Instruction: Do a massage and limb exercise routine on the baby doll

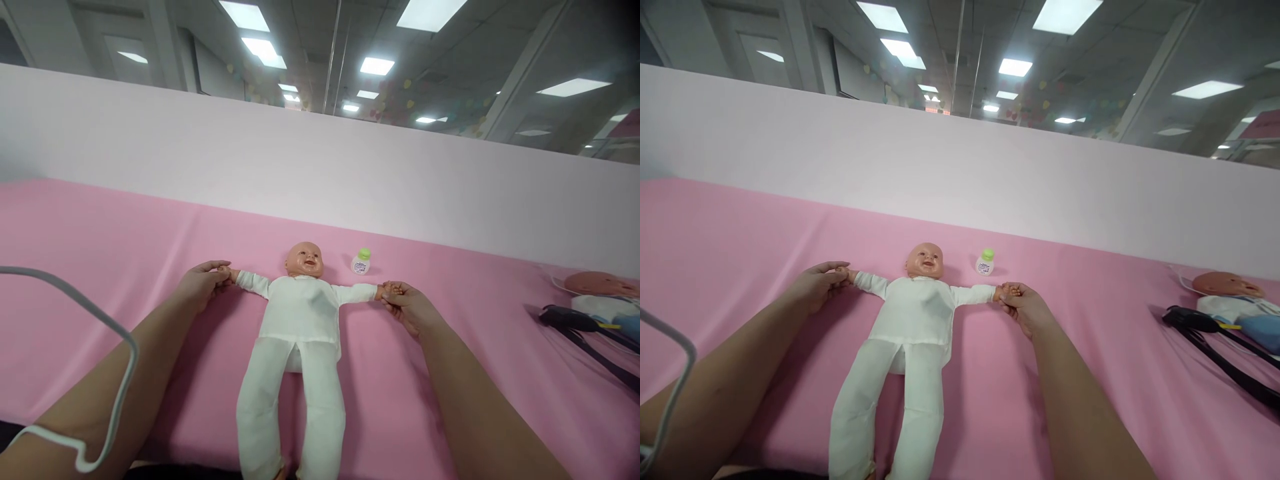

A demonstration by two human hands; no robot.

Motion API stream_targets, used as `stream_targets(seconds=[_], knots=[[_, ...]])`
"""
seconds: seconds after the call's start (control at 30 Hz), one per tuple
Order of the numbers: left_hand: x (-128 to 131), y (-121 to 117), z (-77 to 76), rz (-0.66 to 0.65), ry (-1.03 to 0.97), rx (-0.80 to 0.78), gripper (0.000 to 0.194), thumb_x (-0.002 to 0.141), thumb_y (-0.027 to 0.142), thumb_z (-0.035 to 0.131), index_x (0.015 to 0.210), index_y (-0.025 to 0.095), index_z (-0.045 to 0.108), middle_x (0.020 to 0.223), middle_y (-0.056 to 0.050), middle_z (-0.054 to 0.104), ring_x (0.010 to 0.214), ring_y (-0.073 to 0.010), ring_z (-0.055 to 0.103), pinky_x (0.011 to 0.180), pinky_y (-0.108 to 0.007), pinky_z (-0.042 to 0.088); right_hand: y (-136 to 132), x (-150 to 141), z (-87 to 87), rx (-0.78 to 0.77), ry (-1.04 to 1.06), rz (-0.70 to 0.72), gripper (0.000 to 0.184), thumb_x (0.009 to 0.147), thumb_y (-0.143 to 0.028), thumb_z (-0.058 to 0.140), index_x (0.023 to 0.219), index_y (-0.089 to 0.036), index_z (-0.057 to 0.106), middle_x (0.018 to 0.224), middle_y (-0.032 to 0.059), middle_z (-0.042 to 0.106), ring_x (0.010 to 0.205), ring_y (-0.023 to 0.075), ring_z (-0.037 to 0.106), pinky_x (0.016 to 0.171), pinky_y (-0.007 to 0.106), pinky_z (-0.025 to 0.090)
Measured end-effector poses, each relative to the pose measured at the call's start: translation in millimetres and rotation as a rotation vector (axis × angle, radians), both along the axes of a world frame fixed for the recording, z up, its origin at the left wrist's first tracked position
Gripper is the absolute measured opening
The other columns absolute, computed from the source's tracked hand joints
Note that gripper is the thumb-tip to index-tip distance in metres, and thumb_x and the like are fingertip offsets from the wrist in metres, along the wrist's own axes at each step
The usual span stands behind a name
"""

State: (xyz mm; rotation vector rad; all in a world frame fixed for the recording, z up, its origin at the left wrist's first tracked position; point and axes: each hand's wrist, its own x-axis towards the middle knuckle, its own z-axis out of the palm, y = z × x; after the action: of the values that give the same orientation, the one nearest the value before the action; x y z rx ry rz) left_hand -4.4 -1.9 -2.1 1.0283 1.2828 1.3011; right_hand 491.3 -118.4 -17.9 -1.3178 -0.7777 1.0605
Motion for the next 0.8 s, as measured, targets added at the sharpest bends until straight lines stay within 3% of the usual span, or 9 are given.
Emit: stream_targets(seconds=[0.2,0.37,0.47,0.6,0.73,0.8], knots=[[1.3,-5.3,2.3,0.005,0.044,0.002,0.051,0.057,0.023,0.09,0.105,0.015,0.073,0.071,-0.006,0.074,0.06,-0.0175,0.068,0.057,-0.026,0.056,-4.8,-4.8,-0.7,-0.051,-0.162,0.038,0.035,0.071,-0.036,0.093,0.095,-0.019,0.074,0.083,0.0054,0.075,0.064,0.0139,0.064,0.054,0.025,0.053],[4.3,-8.4,5.2,0.066,0.087,-0.008,0.049,0.061,0.024,0.089,0.107,0.017,0.072,0.072,-0.006,0.075,0.06,-0.0189,0.069,0.058,-0.028,0.057,-0.4,-2.3,-8.2,-0.043,-0.202,0.019,0.042,0.073,-0.044,0.092,0.102,-0.02,0.074,0.08,0.0042,0.074,0.064,0.0146,0.064,0.054,0.025,0.056],[5.8,-8.7,7.5,0.073,0.065,-0.042,0.037,0.063,0.021,0.088,0.097,0.017,0.073,0.071,-0.006,0.075,0.059,-0.0185,0.069,0.056,-0.027,0.057,2.7,-1.9,-12.0,-0.049,-0.154,-0.03,0.047,0.07,-0.042,0.095,0.107,-0.022,0.072,0.095,0.0071,0.077,0.079,0.0193,0.073,0.062,0.028,0.065],[10.1,-9.9,12.8,-0.025,-0.101,-0.184,0.011,0.073,0.013,0.081,0.079,0.013,0.072,0.072,-0.01,0.075,0.061,-0.0178,0.07,0.061,-0.026,0.062,4.9,-1.7,-14.3,-0.048,-0.021,-0.083,0.049,0.068,-0.032,0.097,0.107,-0.023,0.069,0.105,0.0093,0.076,0.094,0.0244,0.077,0.075,0.035,0.071],[15.8,-12.7,17.5,-0.082,-0.174,-0.231,0.001,0.082,0.012,0.075,0.081,0.011,0.074,0.075,-0.012,0.074,0.063,-0.0185,0.07,0.061,-0.026,0.063,4.5,-1.9,-11.4,-0.021,0.088,0.007,0.033,0.074,-0.032,0.093,0.097,-0.019,0.073,0.104,0.0114,0.076,0.1,0.0255,0.075,0.088,0.035,0.07],[17.8,-13.3,18.1,-0.081,-0.193,-0.234,0.006,0.086,0.012,0.071,0.081,0.011,0.074,0.073,-0.011,0.073,0.061,-0.0167,0.069,0.058,-0.024,0.061,3.9,-3.8,-9.1,-0.022,0.134,0.025,0.03,0.075,-0.031,0.092,0.097,-0.019,0.075,0.109,0.0114,0.076,0.105,0.0256,0.074,0.095,0.034,0.068]])
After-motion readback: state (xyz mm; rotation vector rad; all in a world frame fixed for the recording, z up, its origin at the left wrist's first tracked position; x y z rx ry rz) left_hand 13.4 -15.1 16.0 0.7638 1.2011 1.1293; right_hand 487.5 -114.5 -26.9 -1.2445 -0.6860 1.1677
